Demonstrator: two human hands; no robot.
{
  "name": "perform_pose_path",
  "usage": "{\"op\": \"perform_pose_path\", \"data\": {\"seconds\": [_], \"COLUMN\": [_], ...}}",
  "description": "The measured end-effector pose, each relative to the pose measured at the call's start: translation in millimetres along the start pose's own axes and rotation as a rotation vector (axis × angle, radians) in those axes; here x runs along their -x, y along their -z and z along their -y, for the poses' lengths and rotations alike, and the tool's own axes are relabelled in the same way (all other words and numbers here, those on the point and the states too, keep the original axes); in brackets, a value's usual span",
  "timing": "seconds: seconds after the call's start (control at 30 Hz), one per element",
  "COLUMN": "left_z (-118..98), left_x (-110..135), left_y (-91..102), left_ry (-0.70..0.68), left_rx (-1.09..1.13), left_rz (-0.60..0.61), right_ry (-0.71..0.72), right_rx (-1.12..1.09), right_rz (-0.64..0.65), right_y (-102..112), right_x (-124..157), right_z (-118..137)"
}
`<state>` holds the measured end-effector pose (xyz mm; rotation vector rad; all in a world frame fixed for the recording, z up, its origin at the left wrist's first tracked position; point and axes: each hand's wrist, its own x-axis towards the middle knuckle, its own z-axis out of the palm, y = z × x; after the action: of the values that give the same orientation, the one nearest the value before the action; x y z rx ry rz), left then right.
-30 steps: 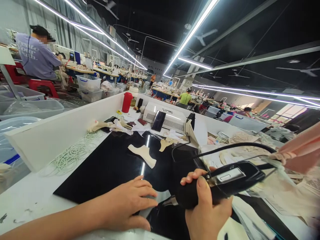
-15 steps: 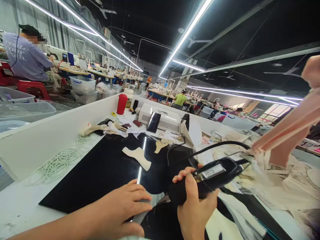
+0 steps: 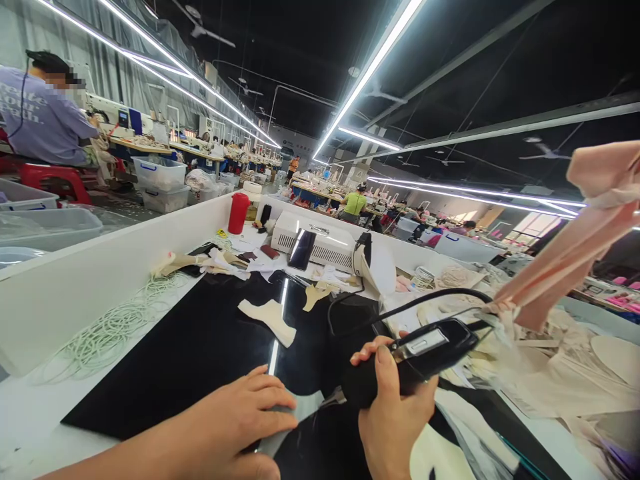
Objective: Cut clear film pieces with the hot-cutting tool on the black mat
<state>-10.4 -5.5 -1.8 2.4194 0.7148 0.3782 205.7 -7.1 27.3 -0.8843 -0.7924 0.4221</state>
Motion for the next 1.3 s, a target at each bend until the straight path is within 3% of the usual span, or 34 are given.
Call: {"op": "perform_pose_path", "data": {"seconds": [0.23, 0.37, 0.47, 0.63, 0.77, 0.87, 0.97, 1.03, 1.13, 1.3], "left_z": [0.0, 12.2, 25.8, 32.2, 26.1, 23.1, 20.7, 17.5, 11.3, 10.0], "left_x": [2.7, 2.2, 0.0, -2.7, -4.6, -6.1, -7.0, -7.7, -9.5, -10.6], "left_y": [0.2, -6.4, -15.4, -20.2, -14.5, -11.2, -8.7, -5.5, 2.7, 20.3], "left_ry": [-0.003, 0.076, 0.177, 0.198, 0.21, 0.229, 0.241, 0.258, 0.279, 0.284], "left_rx": [0.028, 0.039, 0.013, -0.008, 0.027, 0.083, 0.168, 0.254, 0.38, 0.479], "left_rz": [-0.015, -0.189, -0.307, -0.301, -0.274, -0.28, -0.315, -0.344, -0.348, -0.347], "right_ry": [-0.026, -0.002, 0.031, 0.032, 0.166, 0.181, 0.372, 0.562, 0.649, 0.244], "right_rx": [0.045, 0.091, 0.164, 0.348, 0.627, 0.661, 0.572, 0.523, 0.546, 0.473], "right_rz": [0.006, -0.023, 0.039, 0.139, 0.183, 0.1, -0.013, 0.102, 0.531, 0.711], "right_y": [-1.0, -1.3, 2.6, 15.1, 25.7, 33.3, 40.1, 41.5, 35.2, 17.4], "right_x": [0.7, -2.4, -4.9, -9.9, -16.4, -17.0, -6.8, 6.3, 29.4, 45.9], "right_z": [-2.1, -1.4, 0.5, 10.6, 20.3, 22.2, 14.2, 1.7, -24.5, -60.6]}}
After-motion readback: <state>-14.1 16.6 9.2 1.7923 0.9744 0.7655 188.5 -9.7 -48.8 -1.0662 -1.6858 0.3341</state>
